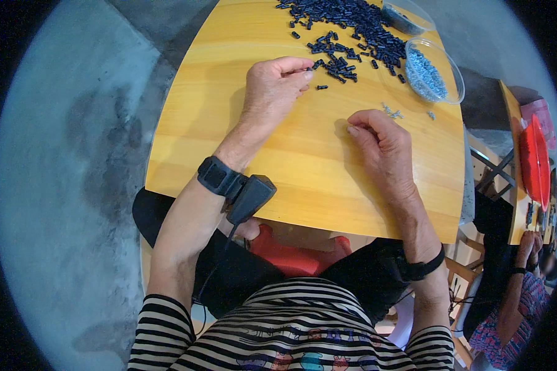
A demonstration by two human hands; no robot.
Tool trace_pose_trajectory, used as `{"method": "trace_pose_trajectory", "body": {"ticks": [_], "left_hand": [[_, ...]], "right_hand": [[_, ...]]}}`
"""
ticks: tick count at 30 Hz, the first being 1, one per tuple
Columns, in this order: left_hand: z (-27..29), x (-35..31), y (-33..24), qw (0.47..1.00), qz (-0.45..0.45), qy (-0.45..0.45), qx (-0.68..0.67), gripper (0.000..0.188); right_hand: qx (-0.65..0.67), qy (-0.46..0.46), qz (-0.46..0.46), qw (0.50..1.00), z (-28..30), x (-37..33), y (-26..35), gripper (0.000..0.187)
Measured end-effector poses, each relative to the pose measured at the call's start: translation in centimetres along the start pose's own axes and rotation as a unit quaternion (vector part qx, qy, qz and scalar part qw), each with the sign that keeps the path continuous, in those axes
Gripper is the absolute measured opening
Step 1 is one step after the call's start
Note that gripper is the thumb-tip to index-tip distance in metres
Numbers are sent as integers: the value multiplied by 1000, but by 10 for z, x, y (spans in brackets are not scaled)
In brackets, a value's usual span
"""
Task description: Manually assembling small black plastic components at a workshop table.
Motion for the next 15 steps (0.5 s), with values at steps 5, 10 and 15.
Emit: {"method": "trace_pose_trajectory", "body": {"ticks": [5,10,15], "left_hand": [[14,-25,-13,996,47,50,-65,25],[17,-48,-19,978,123,105,-129,24],[25,-58,-16,978,103,112,-143,22]], "right_hand": [[46,9,-64,997,7,2,0,8],[10,-14,21,1000,4,2,0,6],[-122,-14,140,983,2,-2,16,7]]}}
Point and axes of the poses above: each hand's wrist, its own x-axis towards the middle knuckle, its own z-axis out of the back of the hand, y = z × x, the point moved 3 cm from there along x, towards the middle knuckle, and after that the axes turned 11 degrees about -y, right-handed, at the moved point
